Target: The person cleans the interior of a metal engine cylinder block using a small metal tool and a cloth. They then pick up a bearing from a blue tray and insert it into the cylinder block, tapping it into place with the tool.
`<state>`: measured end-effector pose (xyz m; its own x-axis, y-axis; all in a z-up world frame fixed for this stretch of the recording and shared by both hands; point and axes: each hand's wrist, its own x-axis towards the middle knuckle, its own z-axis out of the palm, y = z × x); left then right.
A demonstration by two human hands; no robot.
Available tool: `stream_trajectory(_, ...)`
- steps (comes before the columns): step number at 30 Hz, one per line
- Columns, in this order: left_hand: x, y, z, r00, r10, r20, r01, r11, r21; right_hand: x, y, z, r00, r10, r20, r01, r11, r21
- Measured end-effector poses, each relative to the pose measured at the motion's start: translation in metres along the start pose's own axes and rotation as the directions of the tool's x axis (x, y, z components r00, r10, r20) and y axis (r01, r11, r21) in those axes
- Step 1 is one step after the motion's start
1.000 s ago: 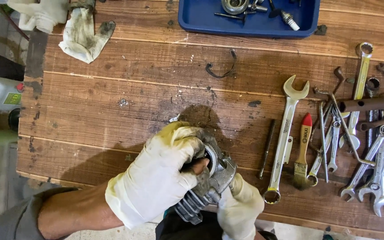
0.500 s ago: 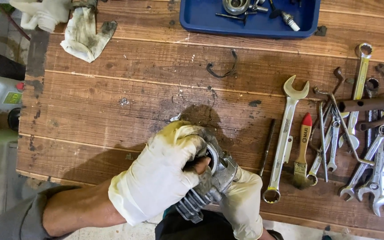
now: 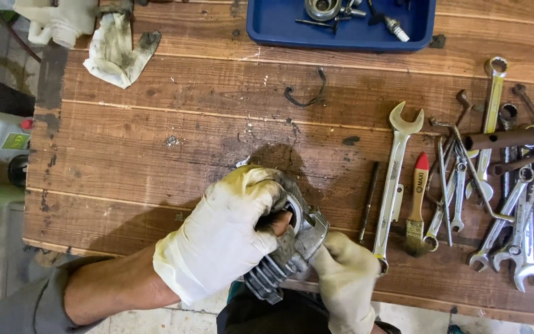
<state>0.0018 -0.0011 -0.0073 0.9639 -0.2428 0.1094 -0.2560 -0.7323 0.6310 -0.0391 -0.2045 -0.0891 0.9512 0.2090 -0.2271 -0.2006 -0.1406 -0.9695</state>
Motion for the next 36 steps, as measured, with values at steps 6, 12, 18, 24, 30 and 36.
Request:
stream_trajectory(6, 0.000, -0.001, 0.001, 1.000, 0.013, -0.009, -0.013, 1.000, 0.014, 0.023, -0.010, -0.005, 0.796, -0.583, -0.163, 0.582, 0.811, -0.060)
stream_trajectory(12, -0.001, 0.000, -0.004, 0.999, 0.024, 0.038, -0.025, 0.999, 0.036, 0.046, -0.020, -0.015, 0.757, -0.621, 0.202, 0.638, 0.636, -0.434)
stream_trajectory(18, -0.005, 0.006, -0.015, 1.000, 0.011, 0.019, -0.010, 0.999, -0.036, 0.045, -0.022, -0.015, 0.710, -0.693, 0.127, 0.678, 0.622, -0.393)
stream_trajectory(24, -0.014, 0.003, -0.011, 0.997, -0.080, -0.008, 0.079, 0.992, -0.101, 0.049, -0.033, -0.018, 0.749, -0.636, 0.184, 0.662, 0.708, -0.247)
stream_trajectory(30, -0.016, 0.006, -0.011, 0.991, -0.108, -0.075, 0.100, 0.989, -0.106, 0.053, -0.049, -0.014, 0.811, -0.549, 0.204, 0.581, 0.713, -0.392)
stream_trajectory(36, -0.015, 0.010, -0.011, 0.987, -0.149, -0.061, 0.143, 0.985, -0.092, 0.055, -0.049, -0.010, 0.777, -0.569, 0.269, 0.629, 0.708, -0.320)
